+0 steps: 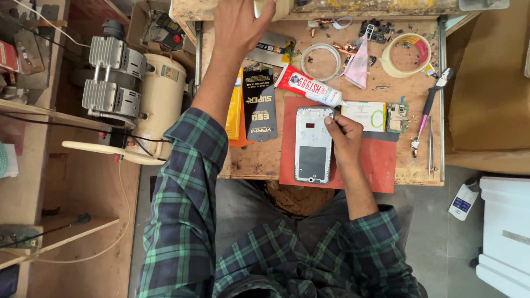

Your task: The person cleans the edges of a disassembled smartphone chassis with a small cloth, then applies adhesive tape along the perimeter. The person handles the chassis and adhesive tape throughout the clip.

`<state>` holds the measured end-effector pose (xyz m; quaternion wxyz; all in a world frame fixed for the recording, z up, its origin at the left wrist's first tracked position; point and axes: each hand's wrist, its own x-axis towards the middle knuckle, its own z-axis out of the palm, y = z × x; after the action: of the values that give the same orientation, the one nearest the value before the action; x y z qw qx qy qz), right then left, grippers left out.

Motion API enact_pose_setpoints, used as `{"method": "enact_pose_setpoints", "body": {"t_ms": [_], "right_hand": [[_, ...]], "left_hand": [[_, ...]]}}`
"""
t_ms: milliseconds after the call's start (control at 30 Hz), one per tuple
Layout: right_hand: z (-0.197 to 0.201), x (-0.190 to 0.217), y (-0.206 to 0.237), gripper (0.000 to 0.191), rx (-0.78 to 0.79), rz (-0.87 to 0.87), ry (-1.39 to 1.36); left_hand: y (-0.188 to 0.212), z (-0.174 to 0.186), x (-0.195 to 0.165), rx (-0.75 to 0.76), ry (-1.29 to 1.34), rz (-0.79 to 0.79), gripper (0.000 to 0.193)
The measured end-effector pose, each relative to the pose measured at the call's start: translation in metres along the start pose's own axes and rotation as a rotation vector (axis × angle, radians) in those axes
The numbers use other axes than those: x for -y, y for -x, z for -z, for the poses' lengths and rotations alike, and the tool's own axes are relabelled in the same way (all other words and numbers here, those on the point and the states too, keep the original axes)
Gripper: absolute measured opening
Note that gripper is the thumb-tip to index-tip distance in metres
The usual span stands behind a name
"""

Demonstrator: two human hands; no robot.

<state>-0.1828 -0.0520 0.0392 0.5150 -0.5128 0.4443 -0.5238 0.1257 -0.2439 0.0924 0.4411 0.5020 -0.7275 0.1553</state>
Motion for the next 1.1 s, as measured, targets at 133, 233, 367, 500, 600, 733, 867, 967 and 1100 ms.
{"method": "enact_pose_setpoints", "body": {"t_ms": [133,233,367,500,600,733,867,967,1100], "right_hand": [[0.0,0.0,0.0,0.022,0.02,-0.002,-0.044],[0.0,0.0,-0.001,0.023,0.014,0.006,-0.027],[-0.001,0.001,0.0,0.025,0.002,-0.019,-0.03],[-0.001,0.001,0.0,0.023,0.012,-0.003,-0.034],[-0.001,0.001,-0.001,0.023,0.011,-0.005,-0.029],[-0.001,0.0,-0.001,0.026,0.01,-0.004,-0.025],[0.0,-0.002,-0.001,0.026,0.009,-0.009,-0.034],[0.0,-0.003,-0.001,0.027,0.013,-0.004,-0.026],[0.0,-0.001,-0.001,0.026,0.016,-0.007,-0.029]], "left_hand": [[0.001,0.006,-0.004,0.159,-0.231,-0.189,0.024],[-0.007,0.004,-0.01,0.217,-0.038,0.043,0.035],[-0.009,0.007,-0.015,0.165,0.002,0.075,0.044],[-0.007,0.01,-0.017,0.138,0.045,0.1,0.046],[-0.007,0.01,-0.018,0.154,0.027,0.11,0.045],[-0.006,0.009,-0.02,0.123,0.067,0.087,0.044],[-0.002,0.007,-0.022,0.072,0.03,0.044,0.044],[-0.002,0.006,-0.022,0.06,0.002,0.029,0.046],[-0.003,0.008,-0.02,0.102,0.016,-0.003,0.048]]}}
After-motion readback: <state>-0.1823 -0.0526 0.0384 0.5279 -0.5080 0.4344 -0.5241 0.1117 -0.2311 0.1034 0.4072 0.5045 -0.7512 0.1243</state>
